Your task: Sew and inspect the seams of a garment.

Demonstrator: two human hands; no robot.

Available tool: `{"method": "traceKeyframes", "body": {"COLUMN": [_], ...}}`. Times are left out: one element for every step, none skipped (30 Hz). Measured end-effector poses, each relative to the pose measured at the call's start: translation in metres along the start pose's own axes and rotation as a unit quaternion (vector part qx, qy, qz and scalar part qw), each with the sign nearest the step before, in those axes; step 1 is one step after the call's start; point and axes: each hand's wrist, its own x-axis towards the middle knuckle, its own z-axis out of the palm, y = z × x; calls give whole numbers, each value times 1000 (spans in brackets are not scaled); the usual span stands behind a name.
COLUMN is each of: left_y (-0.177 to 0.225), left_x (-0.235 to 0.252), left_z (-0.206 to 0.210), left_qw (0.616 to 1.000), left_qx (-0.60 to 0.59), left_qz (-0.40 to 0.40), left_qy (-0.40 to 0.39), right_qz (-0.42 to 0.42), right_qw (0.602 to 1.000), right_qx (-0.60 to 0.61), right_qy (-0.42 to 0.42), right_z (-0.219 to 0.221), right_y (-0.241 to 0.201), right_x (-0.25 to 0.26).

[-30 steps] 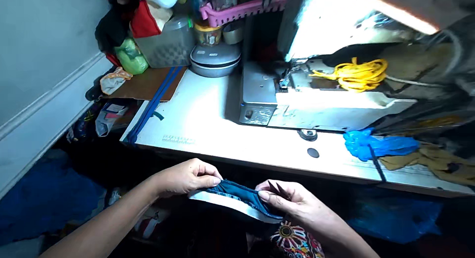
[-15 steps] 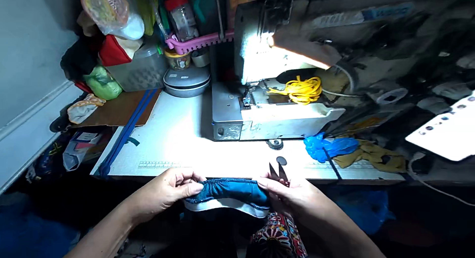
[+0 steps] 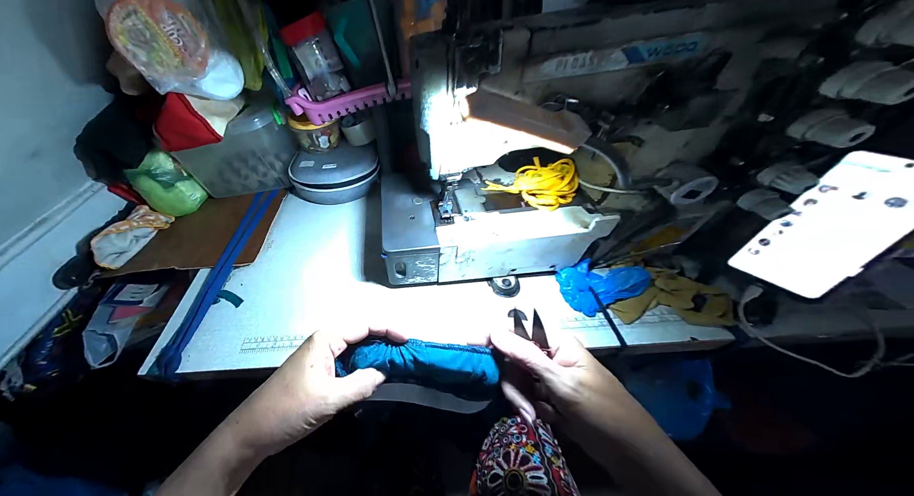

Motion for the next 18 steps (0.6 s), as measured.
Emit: {"method": "traceKeyframes", "body": {"left_y": [1, 2, 3, 4, 5, 5, 5, 5, 6, 6, 6, 6, 7, 8, 8, 9, 10, 11], "left_x": [1, 1, 1, 2, 2, 2, 3, 3, 3, 4, 3, 3, 3, 3, 2, 1, 1, 1], "left_z": [-1, -1, -2, -2, -2, -2, -2, -3, -3, -3, -2, -1, 0, 1, 2, 2, 2, 1], "left_qw": [1000, 999, 999, 998, 996, 994, 993, 993, 994, 994, 994, 993, 992, 990, 989, 987, 985, 984], "left_qx": [20, 31, 37, 50, 66, 76, 78, 73, 66, 61, 66, 76, 88, 96, 98, 100, 99, 101], "left_qz": [10, 15, 22, 25, 28, 32, 39, 47, 54, 57, 59, 61, 68, 80, 96, 111, 124, 132], "left_qy": [9, 20, 29, 40, 54, 65, 73, 74, 72, 69, 65, 62, 61, 60, 60, 63, 66, 70], "right_qz": [-30, -63, -95, -125, -152, -177, -200, -225, -251, -278, -298, -307, -302, -288, -279, -275, -274, -275], "right_qw": [999, 998, 994, 990, 984, 978, 972, 965, 954, 940, 924, 910, 900, 896, 892, 889, 887, 887], "right_qx": [-10, -27, -47, -68, -87, -104, -120, -137, -161, -197, -238, -276, -313, -337, -353, -364, -368, -368], "right_qy": [10, 17, 21, 24, 27, 25, 24, 20, 13, 10, 9, 14, 20, 21, 26, 35, 42, 48], "right_z": [1, 1, 1, 1, 1, 0, -1, -2, -4, -4, -4, -3, -2, -1, 0, 1, 1, 1], "right_y": [0, -1, -1, -2, -1, 0, 1, 2, 3, 4, 6, 6, 4, 0, -2, -4, -5, -6], "right_x": [-1, -2, -2, -3, -3, -3, -3, -3, -2, -1, 0, 1, -1, -4, -5, -6, -7, -8]}}
